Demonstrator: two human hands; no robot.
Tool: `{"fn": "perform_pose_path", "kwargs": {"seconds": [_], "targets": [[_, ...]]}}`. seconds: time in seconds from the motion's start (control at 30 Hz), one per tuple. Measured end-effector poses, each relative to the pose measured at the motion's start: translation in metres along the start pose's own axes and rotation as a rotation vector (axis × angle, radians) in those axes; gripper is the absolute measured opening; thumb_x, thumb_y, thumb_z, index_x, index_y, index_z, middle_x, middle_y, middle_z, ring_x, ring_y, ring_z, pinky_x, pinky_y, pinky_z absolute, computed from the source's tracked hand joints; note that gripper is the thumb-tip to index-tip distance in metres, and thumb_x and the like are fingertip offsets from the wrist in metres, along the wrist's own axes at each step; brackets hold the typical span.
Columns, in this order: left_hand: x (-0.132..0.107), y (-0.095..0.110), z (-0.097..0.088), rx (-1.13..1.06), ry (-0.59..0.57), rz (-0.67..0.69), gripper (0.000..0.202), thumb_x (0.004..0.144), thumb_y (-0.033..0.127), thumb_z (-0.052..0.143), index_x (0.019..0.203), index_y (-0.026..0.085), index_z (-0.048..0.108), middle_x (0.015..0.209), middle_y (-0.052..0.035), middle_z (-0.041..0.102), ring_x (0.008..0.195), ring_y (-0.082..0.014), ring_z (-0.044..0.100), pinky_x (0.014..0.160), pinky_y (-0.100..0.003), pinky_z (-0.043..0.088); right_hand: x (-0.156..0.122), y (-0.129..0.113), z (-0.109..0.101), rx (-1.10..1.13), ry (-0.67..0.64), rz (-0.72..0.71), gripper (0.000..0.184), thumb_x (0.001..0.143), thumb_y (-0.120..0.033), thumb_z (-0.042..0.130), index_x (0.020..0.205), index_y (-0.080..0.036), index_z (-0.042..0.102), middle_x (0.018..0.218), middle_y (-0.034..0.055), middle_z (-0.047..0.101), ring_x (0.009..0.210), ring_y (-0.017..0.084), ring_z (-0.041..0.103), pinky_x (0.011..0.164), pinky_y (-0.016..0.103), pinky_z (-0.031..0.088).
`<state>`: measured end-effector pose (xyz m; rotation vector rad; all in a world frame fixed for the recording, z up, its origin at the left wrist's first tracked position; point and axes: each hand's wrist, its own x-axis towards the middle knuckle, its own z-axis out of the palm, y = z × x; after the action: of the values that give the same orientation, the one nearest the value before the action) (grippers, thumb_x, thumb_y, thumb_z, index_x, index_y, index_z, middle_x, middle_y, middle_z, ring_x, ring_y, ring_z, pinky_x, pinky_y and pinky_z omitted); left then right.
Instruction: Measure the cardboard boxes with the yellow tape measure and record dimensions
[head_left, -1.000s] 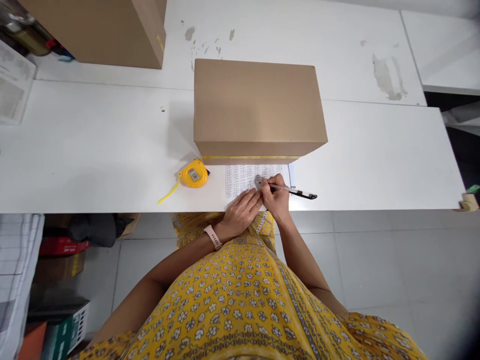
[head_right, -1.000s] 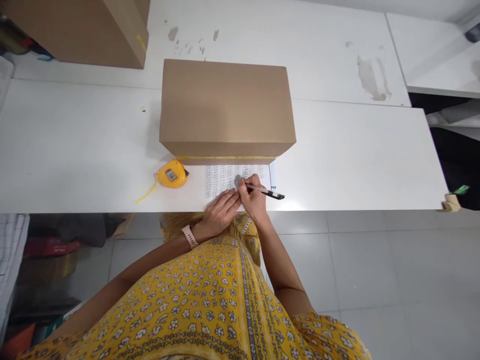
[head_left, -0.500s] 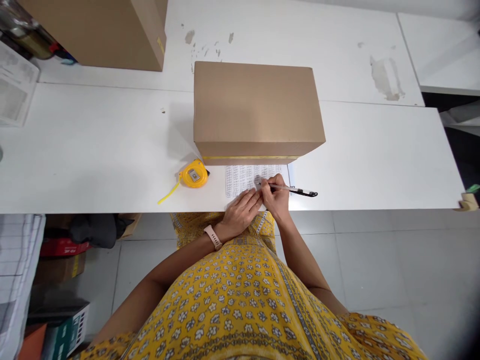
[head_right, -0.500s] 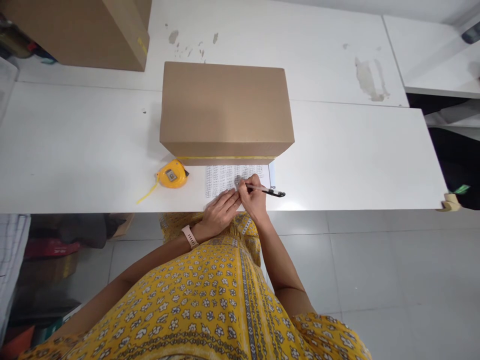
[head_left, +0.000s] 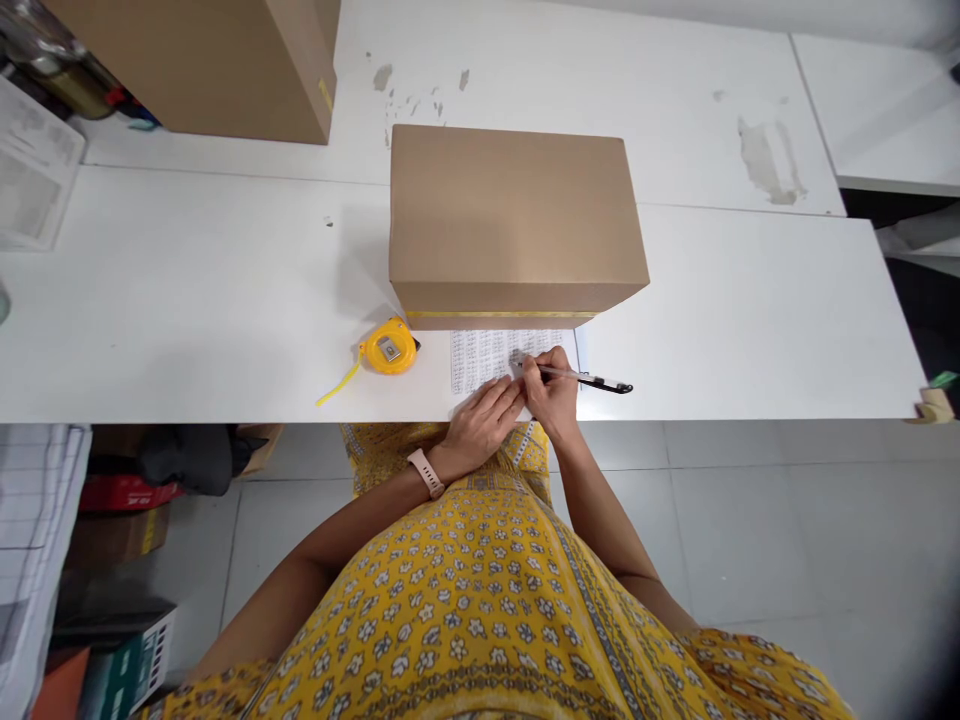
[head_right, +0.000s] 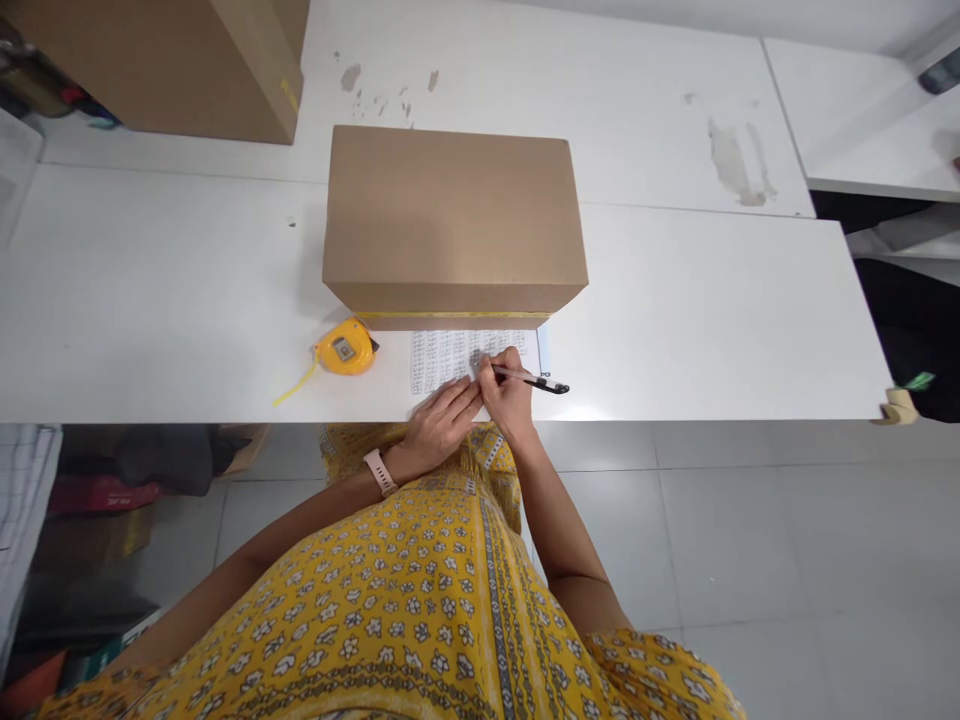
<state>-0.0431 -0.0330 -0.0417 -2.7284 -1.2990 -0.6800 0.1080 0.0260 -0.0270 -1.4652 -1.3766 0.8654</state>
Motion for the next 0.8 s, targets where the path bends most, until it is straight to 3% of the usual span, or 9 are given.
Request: {"fn": "perform_pose_path", "kwargs": {"seconds": [0.37, 0.6, 0.8], "targets": [[-0.0008, -0.0006, -0.0005, -0.035, -0.064, -0.020, 0.040, 0.107, 0.027, 0.051, 0.142, 0.010, 0.063, 0.143, -0.0154, 0.067, 0.141, -0.0258, 0.057, 0.121, -0.042, 0.047, 0.0005, 0.0010, -0.0007, 0.011, 0.006, 0.002, 0.029, 0.092, -0.038, 0.064, 0.074, -0.025, 0.046, 0.061, -0.0069, 0.045, 0.057, 0.012, 0.044, 0.056, 0.028, 0.038], [-0.0006, -0.0007, 0.0000, -0.005, -0.009, 0.000, 0.039, 0.108, 0.027, 0.050, 0.140, 0.009, 0.064, 0.141, -0.0142, 0.069, 0.139, -0.0256, 0.059, 0.120, -0.041, 0.049, -0.0001, 0.0001, -0.0004, -0.003, 0.037, -0.006, 0.028, 0.093, -0.037, 0.062, 0.073, -0.025, 0.047, 0.062, -0.0063, 0.048, 0.059, 0.012, 0.047, 0.057, 0.027, 0.039], [-0.0009, -0.0010, -0.0001, -0.030, -0.052, -0.011, 0.041, 0.108, 0.028, 0.050, 0.143, 0.009, 0.061, 0.144, -0.0151, 0.067, 0.141, -0.0255, 0.057, 0.121, -0.042, 0.047, 0.0006, 0.0008, -0.0011, 0.000, 0.021, -0.005, 0.028, 0.093, -0.039, 0.063, 0.074, -0.025, 0.047, 0.061, -0.0064, 0.047, 0.059, 0.012, 0.046, 0.058, 0.028, 0.039]]}}
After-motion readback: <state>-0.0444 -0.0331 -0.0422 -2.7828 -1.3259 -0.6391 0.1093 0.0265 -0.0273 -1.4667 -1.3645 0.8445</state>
